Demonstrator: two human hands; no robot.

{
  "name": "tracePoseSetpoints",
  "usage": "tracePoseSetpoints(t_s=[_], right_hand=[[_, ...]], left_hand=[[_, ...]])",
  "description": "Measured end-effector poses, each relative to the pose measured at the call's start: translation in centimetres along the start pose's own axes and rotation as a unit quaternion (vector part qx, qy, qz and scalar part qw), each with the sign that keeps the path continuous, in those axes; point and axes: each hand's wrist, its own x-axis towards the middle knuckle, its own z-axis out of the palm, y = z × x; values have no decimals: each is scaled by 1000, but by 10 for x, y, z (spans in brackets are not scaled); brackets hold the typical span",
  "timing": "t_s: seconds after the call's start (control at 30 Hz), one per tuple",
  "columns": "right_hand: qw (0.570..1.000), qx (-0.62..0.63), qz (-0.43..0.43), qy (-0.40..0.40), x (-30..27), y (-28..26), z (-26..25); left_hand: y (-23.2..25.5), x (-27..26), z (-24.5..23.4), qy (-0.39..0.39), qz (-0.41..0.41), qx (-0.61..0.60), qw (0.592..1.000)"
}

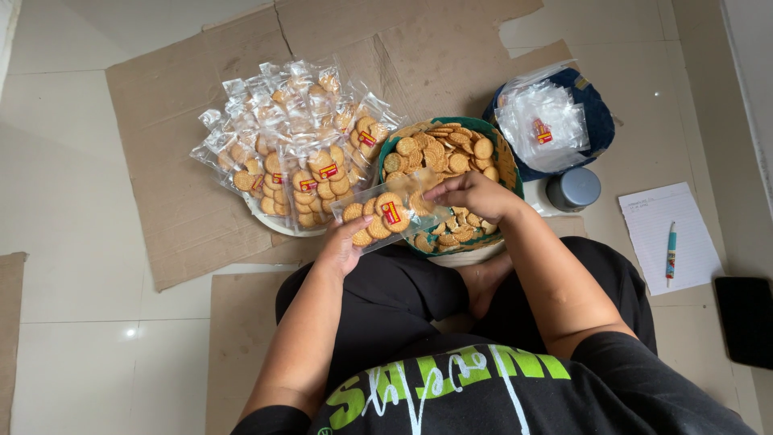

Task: Manually packing small round cookies into individual plastic bags from a large bowl while sitting on the floor.

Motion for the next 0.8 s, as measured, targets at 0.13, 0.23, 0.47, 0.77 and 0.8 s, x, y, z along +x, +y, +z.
tracePoseSetpoints(t_s=[0.13,0.23,0.47,0.77,0.8], right_hand=[[984,170,58,8,9,14,0],[966,243,87,-7,5,2,9],[962,266,62,-20,13,20,-2],[988,151,22,-21,13,37,-6],[993,120,15,-17,13,40,-11]], left_hand=[[3,-4,-1,-3,5,-1,1000],[3,-7,-2,-9,-6,5,1000],[13,-25,20,-53,-1,13,999],[9,-39,21,-122,-24,114,986],[15,-49,27,-157,-66,80,982]])
